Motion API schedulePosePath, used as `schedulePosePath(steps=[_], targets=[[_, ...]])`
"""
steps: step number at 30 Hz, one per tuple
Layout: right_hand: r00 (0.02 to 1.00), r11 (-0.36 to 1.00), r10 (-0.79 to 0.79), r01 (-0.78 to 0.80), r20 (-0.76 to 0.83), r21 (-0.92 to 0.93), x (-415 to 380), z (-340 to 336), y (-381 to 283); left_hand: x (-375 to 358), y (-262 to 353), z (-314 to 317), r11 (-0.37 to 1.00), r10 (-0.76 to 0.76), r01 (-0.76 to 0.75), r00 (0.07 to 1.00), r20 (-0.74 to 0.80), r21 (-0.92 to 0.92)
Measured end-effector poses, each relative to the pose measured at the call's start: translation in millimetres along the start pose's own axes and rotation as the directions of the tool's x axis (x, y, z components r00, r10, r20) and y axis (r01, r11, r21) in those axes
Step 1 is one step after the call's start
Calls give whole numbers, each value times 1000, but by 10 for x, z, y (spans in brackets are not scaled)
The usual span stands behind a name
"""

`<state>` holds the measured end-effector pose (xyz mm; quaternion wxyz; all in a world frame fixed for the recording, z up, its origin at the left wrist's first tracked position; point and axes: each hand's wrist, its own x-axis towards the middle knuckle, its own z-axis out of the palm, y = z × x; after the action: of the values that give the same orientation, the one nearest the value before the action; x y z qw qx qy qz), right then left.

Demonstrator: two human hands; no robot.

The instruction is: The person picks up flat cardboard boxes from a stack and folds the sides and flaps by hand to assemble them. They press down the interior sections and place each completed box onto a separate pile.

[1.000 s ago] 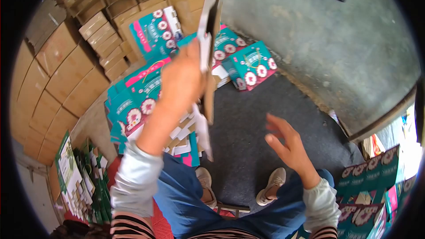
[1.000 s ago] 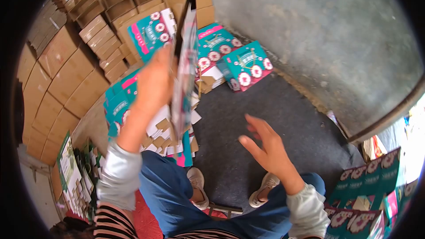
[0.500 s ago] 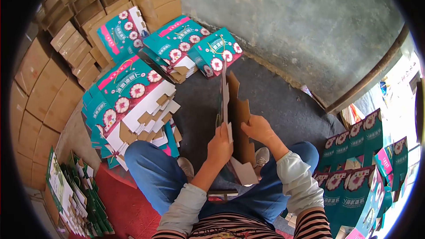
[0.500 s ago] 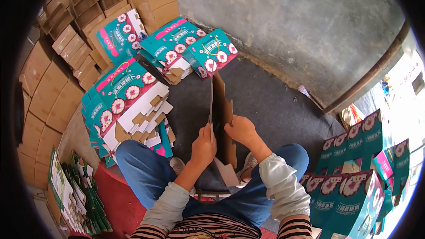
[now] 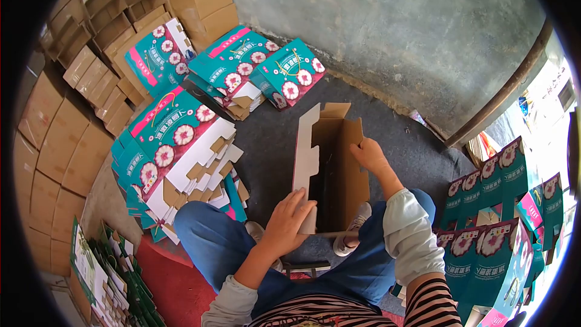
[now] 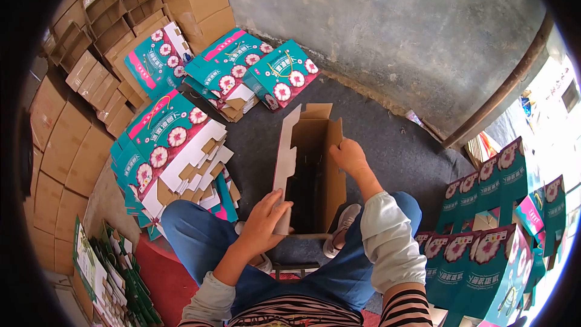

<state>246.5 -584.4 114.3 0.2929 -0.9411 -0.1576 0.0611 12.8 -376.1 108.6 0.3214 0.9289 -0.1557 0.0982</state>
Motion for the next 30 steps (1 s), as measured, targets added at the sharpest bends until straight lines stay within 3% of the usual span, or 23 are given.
schedulePosePath(steps=[8, 11, 14, 15, 17, 18, 20, 21, 24, 27, 30], targets=[[995, 996, 81, -83, -54, -29, 8, 77, 23, 131, 111, 12, 995, 11, -27, 986, 169, 94], [995, 996, 85, -85, -43, -10, -37, 37, 9, 117, 117, 44, 993, 21, -37, 989, 148, 108], [871, 999, -27, 45, -491, 24, -109, 107, -80, 111, 124, 84, 994, 24, -37, 992, 120, 105], [834, 969, -243, 185, -495, -163, -87, 56, -131, 107, 125, 101, 993, 31, -42, 994, 109, 106], [673, 757, -629, 415, -389, -505, 18, -105, -261, 84, 113, 134, 992, 44, -54, 995, 90, 111], [639, 490, -761, 448, -116, -748, 60, -131, -297, 75, 101, 134, 992, 42, -52, 996, 82, 111], [873, 459, -471, 367, 128, -809, 208, -71, -365, 85, 100, 140, 993, 55, -62, 996, 75, 105], [931, 426, -283, 337, 230, -840, 295, -49, -365, 89, 100, 140, 992, 66, -73, 995, 74, 99], [951, 582, -277, 280, 137, -763, 486, 24, -293, 54, 86, 138, 990, 85, -93, 993, 76, 110], [927, 638, -372, 220, -46, -738, 587, 145, -125, 43, 76, 156, 982, 82, -99, 991, 109, 161], [787, 413, -617, 331, 7, -849, 552, 175, 37, 64, 7, 234, 980, 68, -91, 989, 132, 175]])
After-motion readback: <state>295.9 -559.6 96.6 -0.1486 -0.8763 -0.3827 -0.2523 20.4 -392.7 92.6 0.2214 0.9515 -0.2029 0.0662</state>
